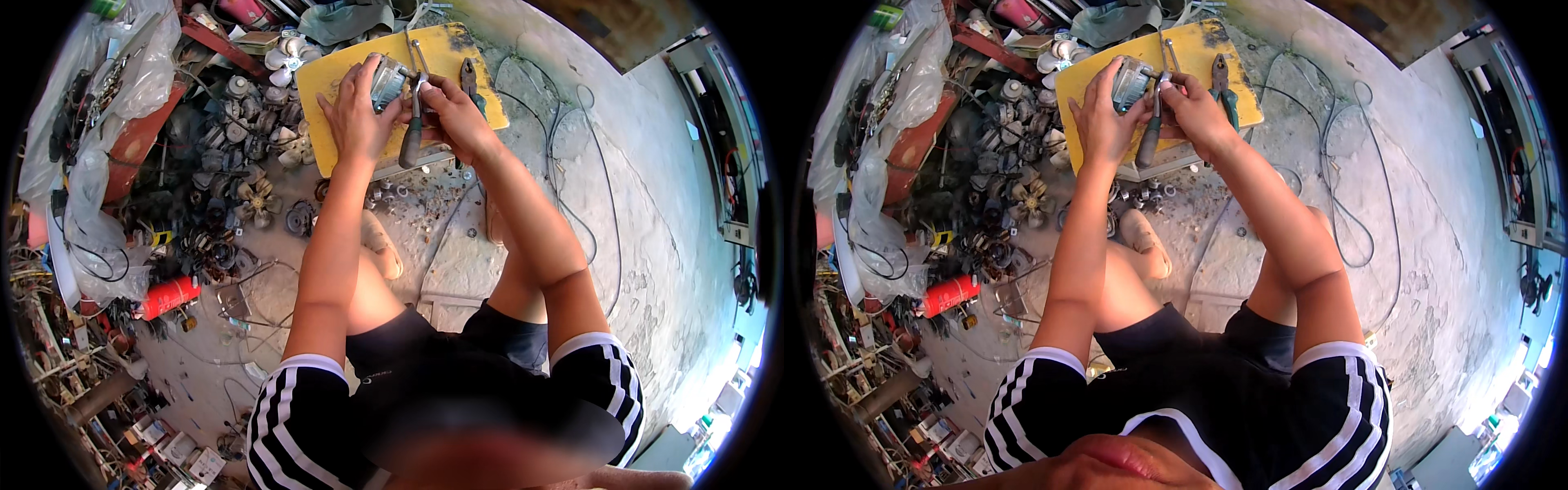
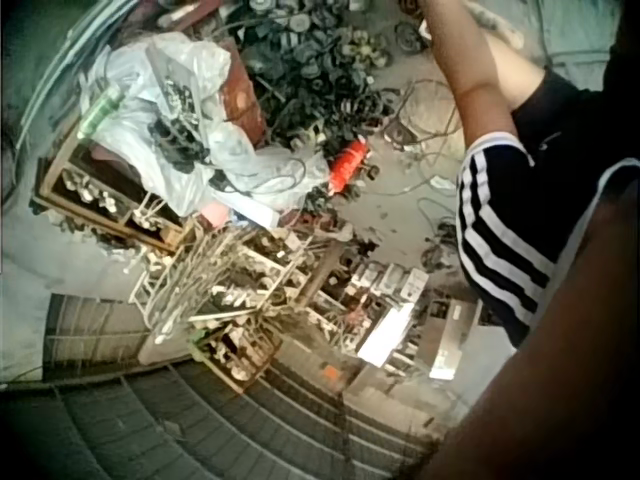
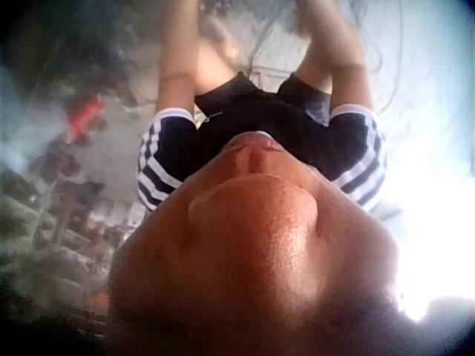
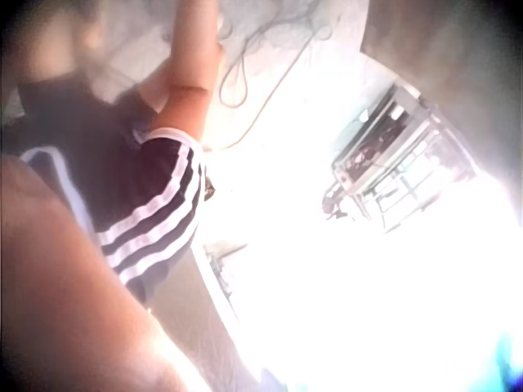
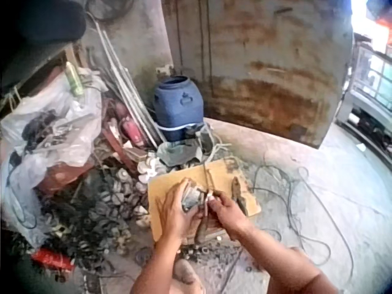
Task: The person uses a wrench and pliers to disassemble a mechanical part on a yellow platform, loosening and removing a screw by hand and with tools.
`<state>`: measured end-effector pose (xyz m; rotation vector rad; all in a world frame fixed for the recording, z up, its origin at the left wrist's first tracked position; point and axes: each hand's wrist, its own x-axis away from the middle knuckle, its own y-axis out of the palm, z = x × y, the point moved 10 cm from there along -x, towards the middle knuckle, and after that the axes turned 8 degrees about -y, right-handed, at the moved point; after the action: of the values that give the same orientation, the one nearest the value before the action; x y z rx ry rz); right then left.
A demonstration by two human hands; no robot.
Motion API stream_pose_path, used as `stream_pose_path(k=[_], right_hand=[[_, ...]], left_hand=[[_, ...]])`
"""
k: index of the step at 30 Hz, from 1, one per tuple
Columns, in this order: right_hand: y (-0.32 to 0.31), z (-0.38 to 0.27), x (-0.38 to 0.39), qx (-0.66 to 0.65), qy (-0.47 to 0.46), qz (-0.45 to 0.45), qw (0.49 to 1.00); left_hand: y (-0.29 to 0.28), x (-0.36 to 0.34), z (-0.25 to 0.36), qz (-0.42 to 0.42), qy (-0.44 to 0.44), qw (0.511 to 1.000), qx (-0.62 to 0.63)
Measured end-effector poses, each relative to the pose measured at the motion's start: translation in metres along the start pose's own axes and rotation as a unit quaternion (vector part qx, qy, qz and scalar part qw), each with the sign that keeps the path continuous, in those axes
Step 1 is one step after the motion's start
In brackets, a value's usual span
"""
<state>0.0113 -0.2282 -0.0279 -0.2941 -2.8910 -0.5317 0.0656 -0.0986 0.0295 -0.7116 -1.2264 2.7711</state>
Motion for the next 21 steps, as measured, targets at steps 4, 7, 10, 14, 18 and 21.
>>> stream_pose_path(k=[4,7,10,14,18,21], right_hand=[[-0.013,0.028,-0.024,-0.131,0.064,-0.069,0.987],[-0.006,0.021,-0.024,-0.157,0.059,-0.056,0.984],[-0.003,-0.009,-0.007,-0.021,-0.021,0.039,0.999],[0.003,-0.04,-0.001,0.1,-0.15,0.017,0.984],[0.01,-0.06,0.007,0.189,-0.177,0.006,0.966],[0.008,-0.065,0.01,0.228,-0.203,0.029,0.952]], left_hand=[[0.001,0.002,0.008,0.019,0.026,0.999,-0.001],[0.0,0.007,0.008,0.027,0.021,0.999,0.013],[-0.002,0.012,0.01,0.032,0.003,0.999,0.026],[-0.005,0.013,0.007,0.042,-0.024,0.992,0.119],[-0.013,0.014,0.006,0.035,-0.06,0.979,0.192],[-0.017,0.016,0.01,0.038,-0.066,0.977,0.199]])
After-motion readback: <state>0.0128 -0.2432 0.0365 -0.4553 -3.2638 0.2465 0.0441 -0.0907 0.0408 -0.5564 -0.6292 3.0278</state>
